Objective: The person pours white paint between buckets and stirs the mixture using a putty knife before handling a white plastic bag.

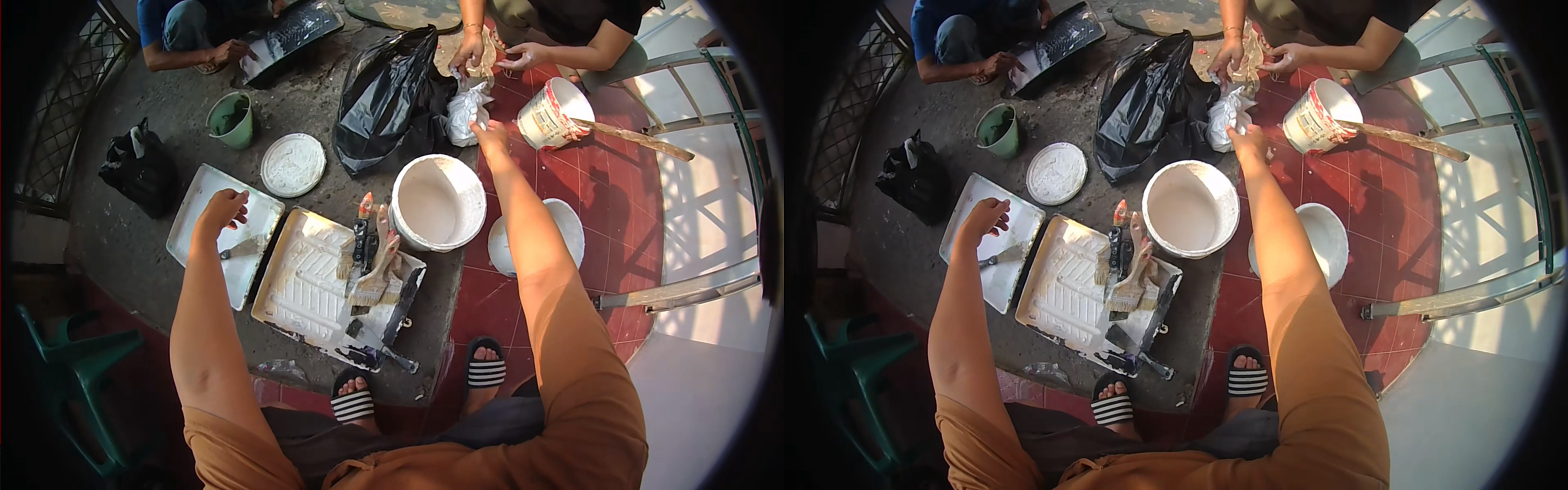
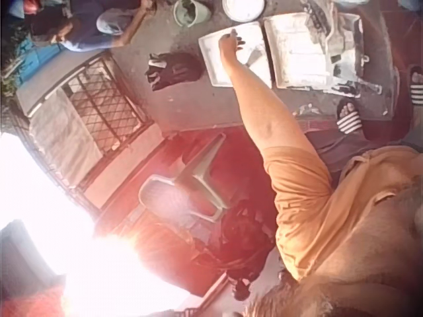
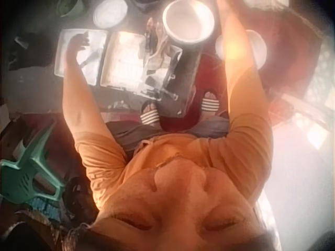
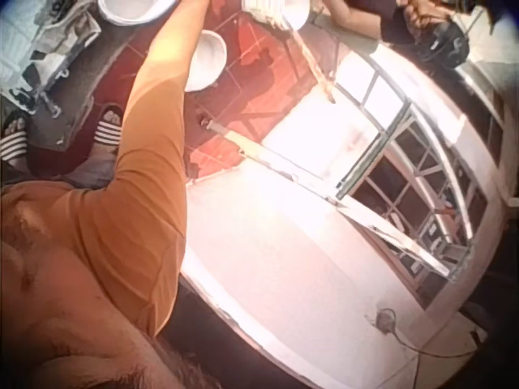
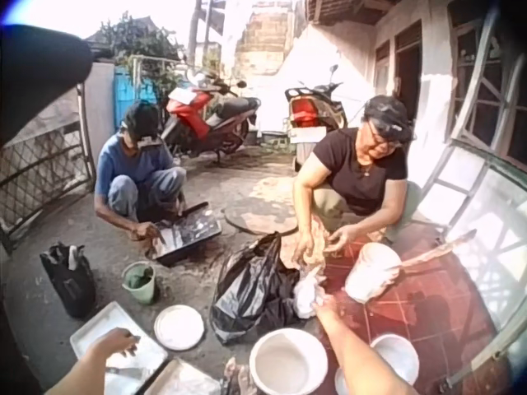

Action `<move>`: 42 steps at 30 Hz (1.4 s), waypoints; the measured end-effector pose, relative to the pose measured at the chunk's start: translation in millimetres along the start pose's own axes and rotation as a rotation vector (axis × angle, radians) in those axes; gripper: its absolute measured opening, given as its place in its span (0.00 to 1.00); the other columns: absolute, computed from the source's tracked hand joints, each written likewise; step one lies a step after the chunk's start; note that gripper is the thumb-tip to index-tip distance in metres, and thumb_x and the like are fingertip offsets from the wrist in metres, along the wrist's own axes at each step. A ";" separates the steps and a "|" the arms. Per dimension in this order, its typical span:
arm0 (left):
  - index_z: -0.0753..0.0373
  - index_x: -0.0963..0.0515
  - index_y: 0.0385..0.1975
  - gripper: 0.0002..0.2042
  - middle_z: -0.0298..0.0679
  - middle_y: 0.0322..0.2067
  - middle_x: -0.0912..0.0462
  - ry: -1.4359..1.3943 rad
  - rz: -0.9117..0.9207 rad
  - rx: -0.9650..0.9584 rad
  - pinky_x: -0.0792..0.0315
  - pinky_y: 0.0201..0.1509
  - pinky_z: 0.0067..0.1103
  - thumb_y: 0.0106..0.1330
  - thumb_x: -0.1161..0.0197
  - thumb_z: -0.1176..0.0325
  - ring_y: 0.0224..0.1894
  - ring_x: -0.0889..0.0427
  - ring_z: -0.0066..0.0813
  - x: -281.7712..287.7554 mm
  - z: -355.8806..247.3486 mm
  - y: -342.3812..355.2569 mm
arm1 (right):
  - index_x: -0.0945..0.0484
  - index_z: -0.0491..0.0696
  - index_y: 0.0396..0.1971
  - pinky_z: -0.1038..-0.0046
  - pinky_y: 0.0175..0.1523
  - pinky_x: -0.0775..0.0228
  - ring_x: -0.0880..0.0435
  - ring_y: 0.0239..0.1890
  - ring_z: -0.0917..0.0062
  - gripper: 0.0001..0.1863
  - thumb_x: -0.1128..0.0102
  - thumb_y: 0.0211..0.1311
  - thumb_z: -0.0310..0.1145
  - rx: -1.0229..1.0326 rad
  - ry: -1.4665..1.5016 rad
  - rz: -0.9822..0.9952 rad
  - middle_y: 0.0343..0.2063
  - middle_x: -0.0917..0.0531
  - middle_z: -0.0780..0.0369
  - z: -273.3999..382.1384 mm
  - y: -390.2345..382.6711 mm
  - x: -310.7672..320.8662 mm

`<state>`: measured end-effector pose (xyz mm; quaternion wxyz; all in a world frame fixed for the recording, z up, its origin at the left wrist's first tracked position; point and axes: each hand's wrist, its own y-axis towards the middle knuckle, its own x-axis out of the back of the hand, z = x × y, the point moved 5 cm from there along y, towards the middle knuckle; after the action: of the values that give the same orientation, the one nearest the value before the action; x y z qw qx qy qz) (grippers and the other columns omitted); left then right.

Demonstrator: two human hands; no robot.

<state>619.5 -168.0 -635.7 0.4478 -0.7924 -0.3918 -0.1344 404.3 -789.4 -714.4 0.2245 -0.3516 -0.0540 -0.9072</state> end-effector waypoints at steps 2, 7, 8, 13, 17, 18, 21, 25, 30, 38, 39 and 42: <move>0.68 0.23 0.40 0.20 0.41 0.33 0.17 0.024 -0.030 0.031 0.25 0.26 0.25 0.72 0.42 0.52 0.28 0.15 0.28 7.6 7.2 -14.8 | 0.22 0.43 0.55 0.65 0.62 0.30 0.20 0.58 0.61 0.42 0.24 0.45 0.56 0.001 0.004 0.018 0.53 0.18 0.51 10.1 0.4 -15.1; 0.69 0.23 0.40 0.19 0.40 0.32 0.17 0.081 -0.055 0.064 0.26 0.24 0.23 0.72 0.42 0.54 0.27 0.16 0.27 21.4 14.4 -45.4 | 0.24 0.44 0.58 0.62 0.61 0.29 0.20 0.56 0.60 0.45 0.25 0.43 0.59 0.138 -0.126 -0.088 0.52 0.17 0.53 24.7 28.4 -20.0; 0.68 0.23 0.40 0.19 0.40 0.31 0.17 0.090 -0.063 0.057 0.26 0.24 0.23 0.72 0.42 0.54 0.27 0.16 0.27 24.2 11.6 -49.6 | 0.24 0.44 0.57 0.61 0.61 0.29 0.20 0.56 0.60 0.45 0.25 0.43 0.60 0.125 -0.112 -0.086 0.53 0.18 0.53 24.2 40.2 -18.0; 0.68 0.22 0.38 0.18 0.39 0.30 0.17 0.156 -0.178 0.134 0.25 0.25 0.22 0.72 0.42 0.55 0.28 0.15 0.25 53.8 27.5 -94.1 | 0.16 0.51 0.50 0.64 0.54 0.25 0.14 0.49 0.62 0.30 0.28 0.50 0.54 0.050 -0.239 0.029 0.44 0.12 0.57 39.1 19.3 -35.0; 0.67 0.21 0.38 0.18 0.37 0.28 0.16 0.217 -0.169 0.093 0.25 0.27 0.22 0.72 0.42 0.54 0.28 0.16 0.23 48.2 12.1 -101.8 | 0.16 0.52 0.51 0.65 0.53 0.25 0.14 0.48 0.63 0.28 0.29 0.53 0.52 0.102 -0.189 -0.007 0.43 0.12 0.57 28.6 41.5 -24.7; 0.67 0.21 0.38 0.18 0.37 0.28 0.16 0.219 -0.174 0.091 0.25 0.27 0.22 0.72 0.42 0.54 0.28 0.16 0.23 46.2 6.2 -102.3 | 0.16 0.52 0.51 0.65 0.53 0.25 0.14 0.48 0.63 0.28 0.29 0.53 0.52 0.103 -0.184 -0.009 0.43 0.12 0.57 23.2 47.8 -24.0; 0.67 0.21 0.39 0.18 0.37 0.27 0.16 0.218 -0.178 0.073 0.25 0.27 0.22 0.72 0.42 0.54 0.28 0.16 0.23 39.7 -3.7 -102.6 | 0.16 0.52 0.51 0.66 0.53 0.25 0.14 0.47 0.64 0.27 0.30 0.54 0.51 0.133 -0.121 -0.013 0.43 0.12 0.56 19.0 54.8 -21.8; 0.67 0.22 0.41 0.18 0.38 0.30 0.16 0.244 -0.131 0.052 0.24 0.28 0.23 0.73 0.42 0.54 0.29 0.16 0.24 29.6 -12.9 -105.7 | 0.15 0.52 0.46 0.62 0.53 0.26 0.14 0.46 0.60 0.21 0.34 0.57 0.48 0.156 -0.034 -0.034 0.40 0.12 0.55 14.8 44.2 -21.9; 0.69 0.22 0.43 0.19 0.39 0.31 0.17 0.267 -0.099 0.013 0.23 0.29 0.23 0.73 0.43 0.54 0.30 0.16 0.24 22.5 -32.5 -108.8 | 0.16 0.46 0.45 0.63 0.55 0.27 0.16 0.48 0.58 0.21 0.36 0.59 0.47 0.216 0.025 -0.076 0.43 0.14 0.52 8.5 54.7 -21.1; 0.68 0.22 0.43 0.19 0.39 0.31 0.17 0.289 -0.085 -0.069 0.24 0.30 0.23 0.73 0.43 0.53 0.31 0.16 0.24 14.0 -67.4 -102.1 | 0.18 0.41 0.50 0.65 0.59 0.29 0.17 0.52 0.60 0.23 0.35 0.61 0.41 0.231 0.316 -0.142 0.50 0.17 0.51 19.9 41.9 6.2; 0.68 0.22 0.43 0.19 0.39 0.31 0.17 0.289 -0.085 -0.073 0.24 0.30 0.23 0.73 0.43 0.53 0.31 0.16 0.24 11.6 -73.2 -99.6 | 0.18 0.41 0.50 0.65 0.59 0.29 0.17 0.52 0.60 0.23 0.35 0.61 0.41 0.233 0.316 -0.146 0.50 0.17 0.51 23.4 40.2 11.3; 0.68 0.23 0.40 0.17 0.36 0.30 0.19 0.255 -0.051 -0.159 0.24 0.30 0.21 0.74 0.43 0.56 0.31 0.17 0.23 -5.2 -105.0 -85.4 | 0.19 0.40 0.51 0.66 0.59 0.29 0.18 0.53 0.61 0.23 0.35 0.61 0.40 0.313 0.322 -0.127 0.51 0.17 0.51 30.8 52.8 40.5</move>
<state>567.2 -231.2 -527.9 0.4263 -0.7915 -0.3399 -0.2760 420.3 -843.6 -667.8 0.2244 -0.1589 -0.1797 -0.9445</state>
